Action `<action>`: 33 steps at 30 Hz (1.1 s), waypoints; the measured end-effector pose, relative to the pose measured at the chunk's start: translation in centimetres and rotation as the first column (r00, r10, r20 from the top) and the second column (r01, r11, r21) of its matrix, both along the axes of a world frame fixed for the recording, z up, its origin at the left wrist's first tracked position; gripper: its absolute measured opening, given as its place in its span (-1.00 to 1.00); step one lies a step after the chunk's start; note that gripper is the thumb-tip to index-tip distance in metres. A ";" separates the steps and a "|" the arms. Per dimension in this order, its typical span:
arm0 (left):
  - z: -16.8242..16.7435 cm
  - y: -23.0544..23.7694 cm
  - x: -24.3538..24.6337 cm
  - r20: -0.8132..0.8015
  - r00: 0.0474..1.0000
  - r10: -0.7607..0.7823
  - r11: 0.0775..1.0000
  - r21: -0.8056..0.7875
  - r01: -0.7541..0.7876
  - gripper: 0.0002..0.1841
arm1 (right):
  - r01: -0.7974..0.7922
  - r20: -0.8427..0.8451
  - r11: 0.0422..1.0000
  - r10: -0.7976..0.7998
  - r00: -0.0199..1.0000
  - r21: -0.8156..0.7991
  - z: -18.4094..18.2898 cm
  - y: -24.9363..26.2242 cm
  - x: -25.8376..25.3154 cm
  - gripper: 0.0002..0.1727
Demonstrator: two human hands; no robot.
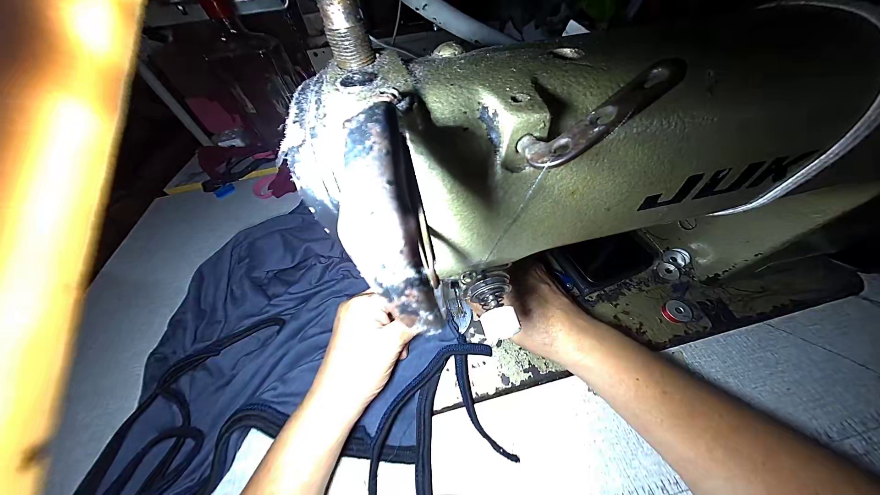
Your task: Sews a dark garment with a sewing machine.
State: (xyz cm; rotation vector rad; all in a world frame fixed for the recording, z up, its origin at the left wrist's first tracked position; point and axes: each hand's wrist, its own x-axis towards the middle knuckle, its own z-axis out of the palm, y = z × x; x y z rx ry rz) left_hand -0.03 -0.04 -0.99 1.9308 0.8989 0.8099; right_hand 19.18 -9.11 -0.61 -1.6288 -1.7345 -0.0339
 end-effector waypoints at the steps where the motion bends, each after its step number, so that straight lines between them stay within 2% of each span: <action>1: 0.0 0.0 0.0 0.006 1.000 -0.002 1.000 0.000 0.002 -0.87 | 0.000 0.000 1.000 0.000 1.000 -0.005 0.0 0.0 0.0 -0.85; 18: -0.1 0.0 0.0 -0.040 0.999 0.023 0.999 0.034 -0.021 -0.90 | -0.001 0.012 0.999 0.000 1.000 0.036 -0.2 0.1 0.0 -0.85; 33: -0.2 0.0 0.0 0.043 0.999 -0.001 1.000 -0.009 0.001 -0.88 | -0.002 0.006 0.999 0.002 1.000 0.033 -0.2 0.2 -0.1 -0.91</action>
